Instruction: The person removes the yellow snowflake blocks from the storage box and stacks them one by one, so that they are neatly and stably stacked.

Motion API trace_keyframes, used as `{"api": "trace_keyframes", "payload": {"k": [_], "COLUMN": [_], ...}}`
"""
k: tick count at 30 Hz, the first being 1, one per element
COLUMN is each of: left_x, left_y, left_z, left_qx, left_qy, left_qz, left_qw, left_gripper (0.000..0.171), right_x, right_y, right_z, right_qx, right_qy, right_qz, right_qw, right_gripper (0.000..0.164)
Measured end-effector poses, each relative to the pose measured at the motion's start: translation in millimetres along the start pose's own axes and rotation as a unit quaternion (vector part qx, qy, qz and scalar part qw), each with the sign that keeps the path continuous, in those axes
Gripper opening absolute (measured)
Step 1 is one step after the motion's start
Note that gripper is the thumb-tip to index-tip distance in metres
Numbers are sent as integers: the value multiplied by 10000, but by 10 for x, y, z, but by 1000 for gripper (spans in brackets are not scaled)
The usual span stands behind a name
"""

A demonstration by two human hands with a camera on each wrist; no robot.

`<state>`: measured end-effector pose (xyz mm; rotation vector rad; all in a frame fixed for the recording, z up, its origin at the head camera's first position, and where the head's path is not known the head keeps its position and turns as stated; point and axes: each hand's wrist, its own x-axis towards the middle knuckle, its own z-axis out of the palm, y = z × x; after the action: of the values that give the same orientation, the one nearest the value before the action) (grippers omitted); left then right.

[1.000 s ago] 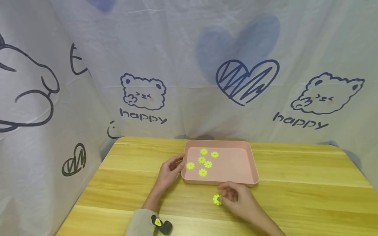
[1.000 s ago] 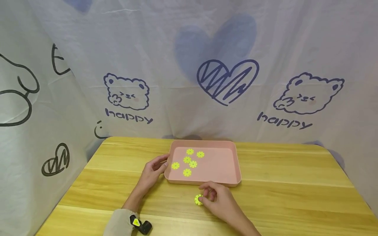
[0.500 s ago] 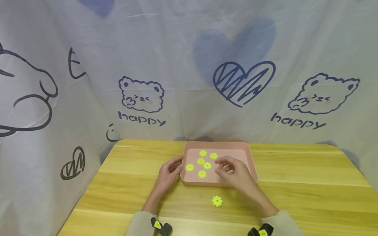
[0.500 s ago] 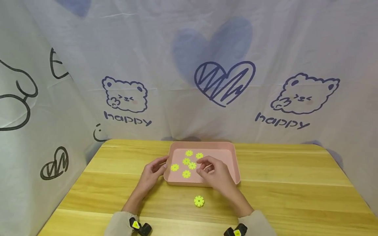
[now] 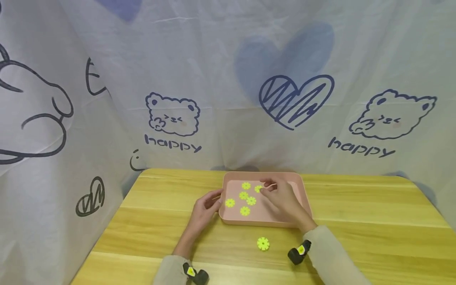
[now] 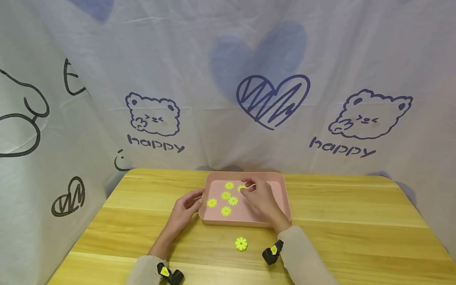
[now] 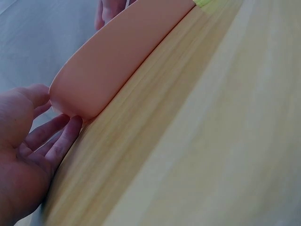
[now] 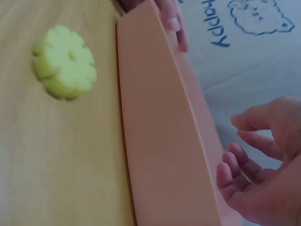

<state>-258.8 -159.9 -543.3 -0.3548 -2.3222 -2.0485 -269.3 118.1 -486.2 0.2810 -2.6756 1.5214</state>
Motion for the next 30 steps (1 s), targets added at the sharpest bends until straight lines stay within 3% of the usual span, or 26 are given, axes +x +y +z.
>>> {"api": "trace_keyframes", "payload": {"k": [5, 11, 16, 22, 30], "left_x": [8, 7, 10, 11, 2], "left_y": [3, -12, -19, -14, 4], "left_z": [6, 0, -1, 1, -17], "left_qx": [3, -35, -35, -46, -104], "left_qy": [10, -5, -19, -30, -41], "left_qz": [28, 16, 17, 56, -26], "left_qw": [10000, 10000, 10000, 10000, 9999], "left_gripper": [36, 37, 37, 37, 38], "right_x": [164, 323, 398, 426, 349], "right_y": [90, 210, 278, 274, 256], "right_z": [43, 146, 201, 244, 236], "right_qx": [81, 142, -3, -508, -375], "right_qy": [-270, -176, -15, -133, -320], "right_qz": [116, 381, 310, 452, 368], "right_qw": [9995, 9990, 9995, 9976, 9981], "right_gripper": [37, 37, 22, 17, 21]}}
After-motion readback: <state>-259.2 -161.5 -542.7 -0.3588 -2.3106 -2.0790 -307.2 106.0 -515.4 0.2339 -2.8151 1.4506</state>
